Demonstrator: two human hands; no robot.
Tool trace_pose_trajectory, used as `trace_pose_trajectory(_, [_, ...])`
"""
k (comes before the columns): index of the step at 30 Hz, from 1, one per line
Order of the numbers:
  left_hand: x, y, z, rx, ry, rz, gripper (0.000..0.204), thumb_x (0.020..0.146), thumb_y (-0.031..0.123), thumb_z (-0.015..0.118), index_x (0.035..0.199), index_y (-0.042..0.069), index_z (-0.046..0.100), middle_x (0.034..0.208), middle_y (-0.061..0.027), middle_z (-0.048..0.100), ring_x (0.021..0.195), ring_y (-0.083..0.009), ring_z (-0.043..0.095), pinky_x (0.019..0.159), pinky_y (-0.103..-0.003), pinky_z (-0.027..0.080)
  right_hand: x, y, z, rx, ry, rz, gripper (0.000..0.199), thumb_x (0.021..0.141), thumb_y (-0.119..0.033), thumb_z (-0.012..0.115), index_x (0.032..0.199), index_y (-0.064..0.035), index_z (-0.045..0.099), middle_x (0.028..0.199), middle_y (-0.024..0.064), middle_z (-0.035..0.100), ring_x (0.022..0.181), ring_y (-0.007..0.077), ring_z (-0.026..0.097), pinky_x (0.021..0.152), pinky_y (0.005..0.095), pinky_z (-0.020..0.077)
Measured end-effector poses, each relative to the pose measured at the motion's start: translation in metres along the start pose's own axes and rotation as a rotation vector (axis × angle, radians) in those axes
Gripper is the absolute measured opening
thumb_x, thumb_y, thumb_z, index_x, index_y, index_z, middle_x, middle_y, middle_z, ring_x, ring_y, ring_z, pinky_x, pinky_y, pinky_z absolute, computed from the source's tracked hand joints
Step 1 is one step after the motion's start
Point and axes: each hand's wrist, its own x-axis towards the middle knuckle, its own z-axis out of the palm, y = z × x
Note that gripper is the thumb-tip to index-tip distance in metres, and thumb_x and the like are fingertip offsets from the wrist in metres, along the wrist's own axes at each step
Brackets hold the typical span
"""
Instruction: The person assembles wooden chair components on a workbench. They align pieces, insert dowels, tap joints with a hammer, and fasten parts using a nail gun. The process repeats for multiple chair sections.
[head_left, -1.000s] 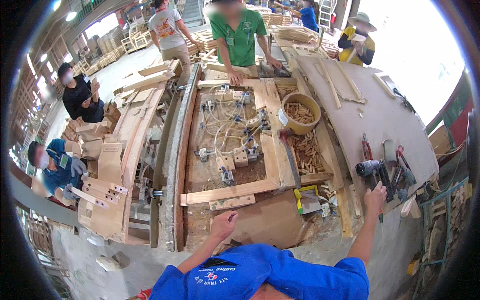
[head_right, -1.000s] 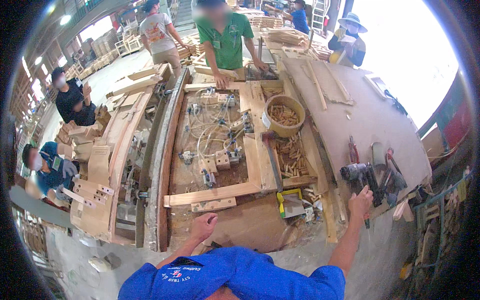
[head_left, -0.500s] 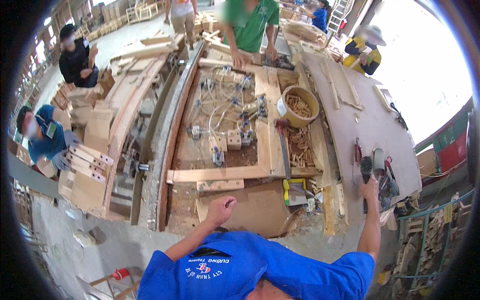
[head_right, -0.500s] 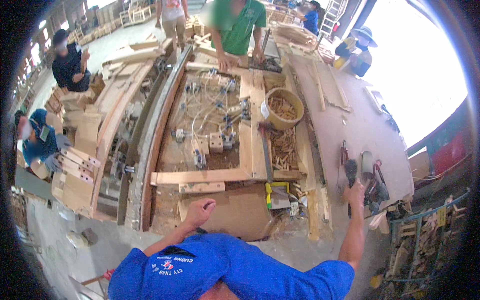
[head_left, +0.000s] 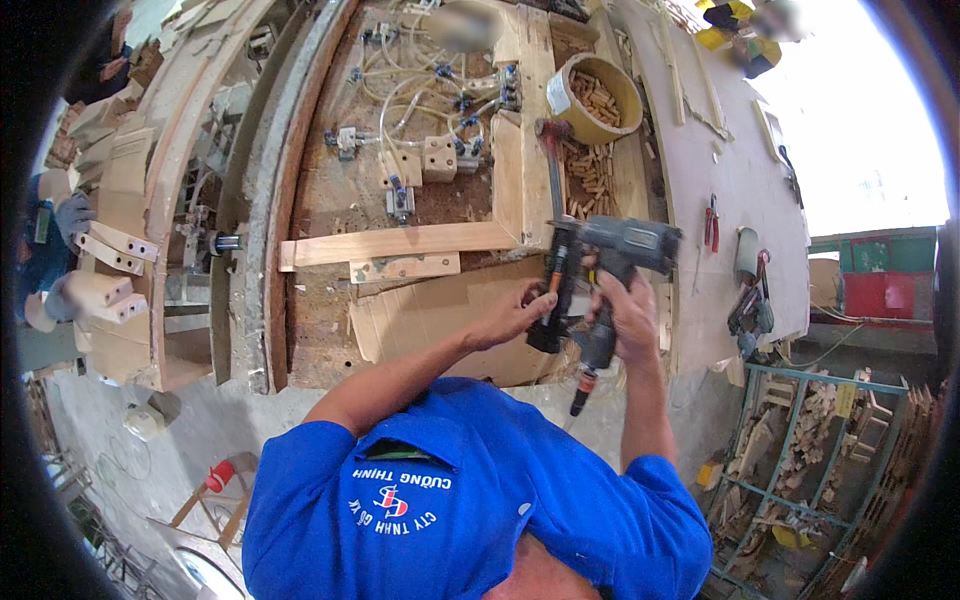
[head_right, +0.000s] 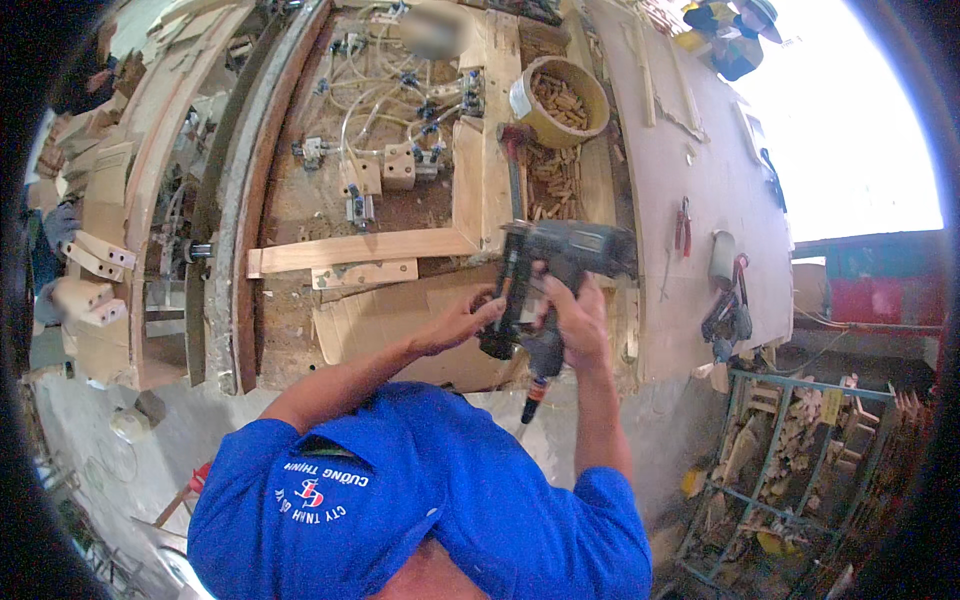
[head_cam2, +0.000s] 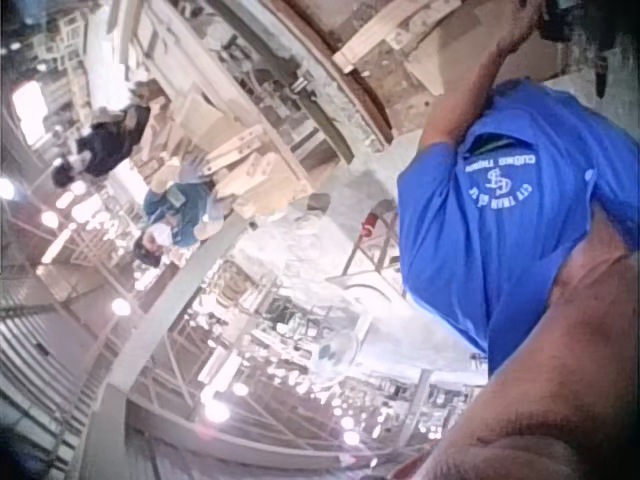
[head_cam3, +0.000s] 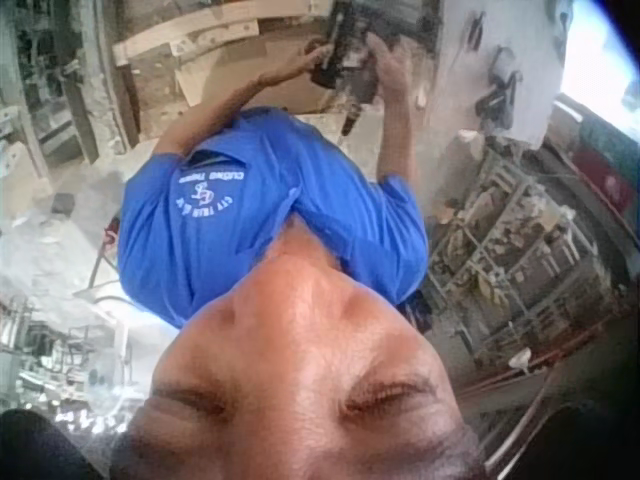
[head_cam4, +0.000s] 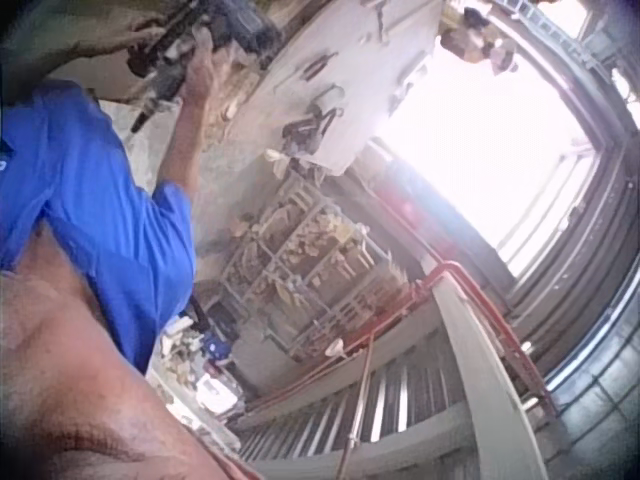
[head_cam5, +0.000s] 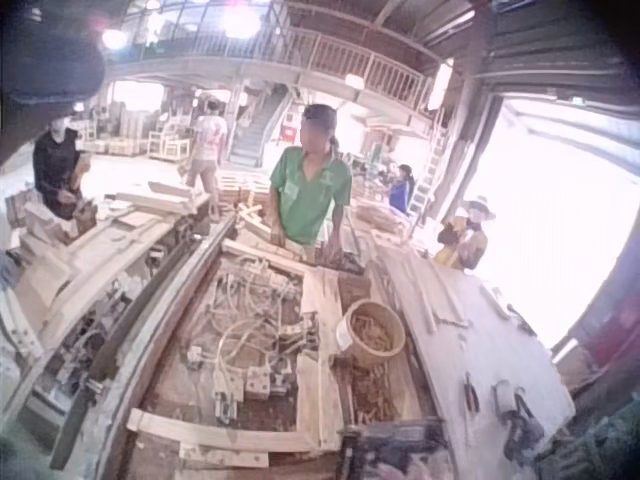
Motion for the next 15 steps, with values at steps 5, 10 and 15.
trace_pose_trajectory(5, [0.025, -0.038, -0.021, -0.05, 0.114, -0.039, 0.06, 0.105, 0.045, 0.065, 0.141, -0.001, 0.055, 0.116, -0.0119, 0.069, 0.102, -0.0169, 0.064, 0.087, -0.034, 0.055, 0.036, 0.019, 0.04, -0.032, -0.068, 0.048, 0.026, 0.11, -0.03, 0.057, 0.113, -0.0049, 0.064, 0.079, 0.0022, 0.065, 0.056, 0.0105, 0.057, 0.05, 0.0295, 0.0497])
trace_pose_trajectory(10, [0.024, -0.04, -0.026, -0.148, 0.164, -0.051, 0.053, 0.107, 0.048, 0.06, 0.138, 0.005, 0.06, 0.108, -0.0061, 0.07, 0.091, -0.0123, 0.063, 0.074, -0.032, 0.052, 0.055, 0.027, 0.057, -0.133, -0.072, 0.097, 0.035, 0.112, -0.038, 0.054, 0.115, -0.0043, 0.06, 0.09, 0.0035, 0.063, 0.057, 0.0102, 0.056, 0.049, 0.0292, 0.0501])
trace_pose_trajectory(15, [0.023, -0.032, -0.028, -0.169, 0.187, -0.036, 0.05, 0.107, 0.048, 0.06, 0.135, 0.006, 0.062, 0.109, -0.0069, 0.071, 0.092, -0.014, 0.063, 0.077, -0.032, 0.053, 0.065, 0.028, 0.064, -0.238, -0.093, 0.107, 0.032, 0.112, -0.037, 0.054, 0.114, -0.0054, 0.061, 0.089, 0.0032, 0.063, 0.057, 0.0097, 0.056, 0.05, 0.0284, 0.05])
